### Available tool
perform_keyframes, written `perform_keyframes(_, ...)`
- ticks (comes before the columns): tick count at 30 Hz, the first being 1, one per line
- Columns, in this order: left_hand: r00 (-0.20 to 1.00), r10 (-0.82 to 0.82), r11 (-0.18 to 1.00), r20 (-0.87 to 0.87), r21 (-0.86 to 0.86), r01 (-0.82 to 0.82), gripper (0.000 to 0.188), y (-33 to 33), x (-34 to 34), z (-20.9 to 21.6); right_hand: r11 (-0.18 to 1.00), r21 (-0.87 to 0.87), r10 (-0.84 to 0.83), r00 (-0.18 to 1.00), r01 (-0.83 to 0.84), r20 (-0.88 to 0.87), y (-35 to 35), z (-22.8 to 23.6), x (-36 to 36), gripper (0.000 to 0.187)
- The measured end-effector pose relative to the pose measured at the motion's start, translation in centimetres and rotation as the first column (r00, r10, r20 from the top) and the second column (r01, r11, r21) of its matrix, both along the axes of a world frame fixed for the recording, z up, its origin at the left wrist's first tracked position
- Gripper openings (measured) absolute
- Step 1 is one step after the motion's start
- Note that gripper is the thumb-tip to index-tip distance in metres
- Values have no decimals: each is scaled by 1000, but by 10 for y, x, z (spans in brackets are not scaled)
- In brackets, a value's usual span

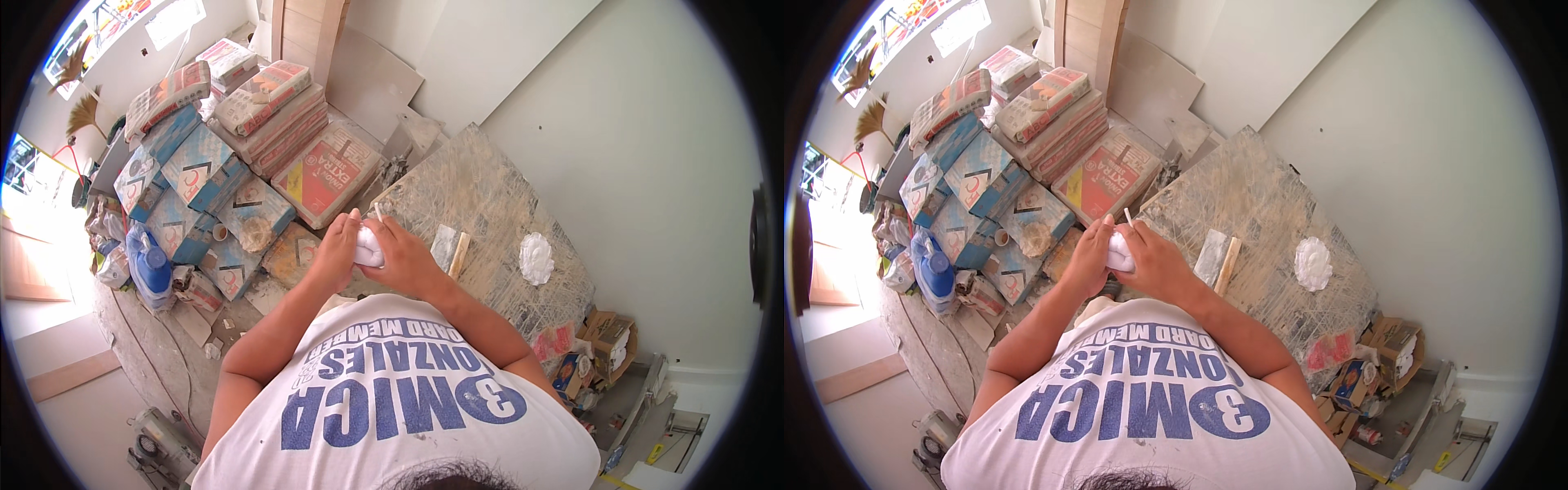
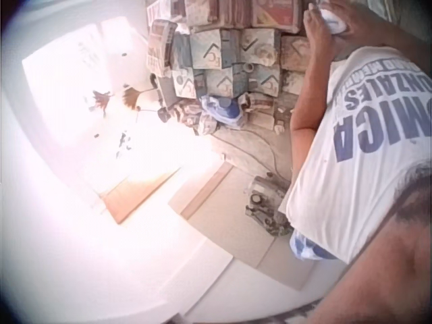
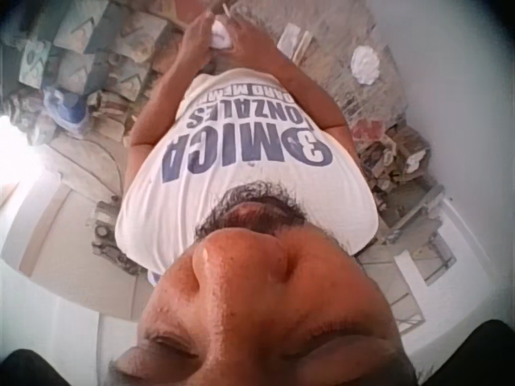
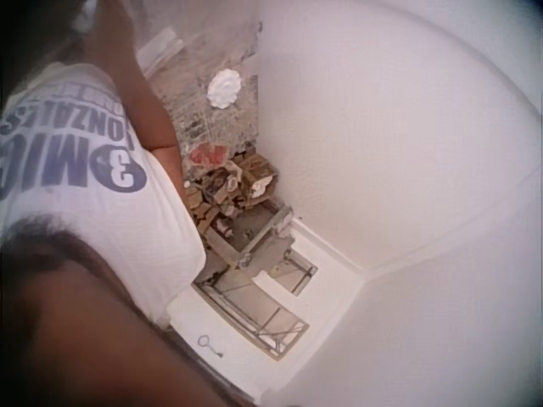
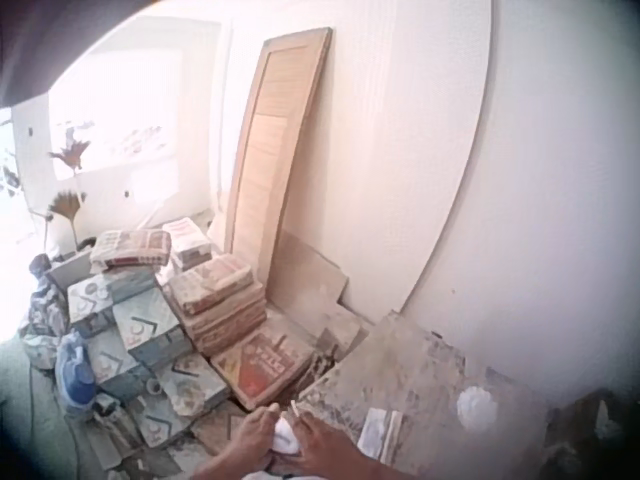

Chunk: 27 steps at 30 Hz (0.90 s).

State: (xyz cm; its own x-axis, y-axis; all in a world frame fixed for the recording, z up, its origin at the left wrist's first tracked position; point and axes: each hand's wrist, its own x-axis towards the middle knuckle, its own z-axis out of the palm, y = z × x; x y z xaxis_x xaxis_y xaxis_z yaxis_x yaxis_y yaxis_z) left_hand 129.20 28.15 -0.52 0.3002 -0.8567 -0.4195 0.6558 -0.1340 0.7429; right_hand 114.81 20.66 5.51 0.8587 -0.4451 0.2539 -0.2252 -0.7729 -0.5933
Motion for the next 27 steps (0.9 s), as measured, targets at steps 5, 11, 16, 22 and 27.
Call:
perform_keyframes(5,806,-169,985,567,69,158,47,10,-7,40,999,-6,-49,999,49,23,0,-5,-6,66)
perform_keyframes(11,741,-196,975,642,49,216,54,-11,-7,19,992,8,-127,989,127,77,-2,-5,-11,63)
perform_keyframes(16,901,-121,993,416,63,104,44,-32,-7,-14,978,169,-122,992,123,-17,-15,-8,-19,78)
perform_keyframes(22,682,84,996,727,-82,-35,36,-55,40,-5,965,262,55,985,-11,-162,-29,30,-39,52)
perform_keyframes(27,599,44,980,799,-150,129,30,-81,28,55,957,261,89,983,-130,162,-37,84,-22,27)
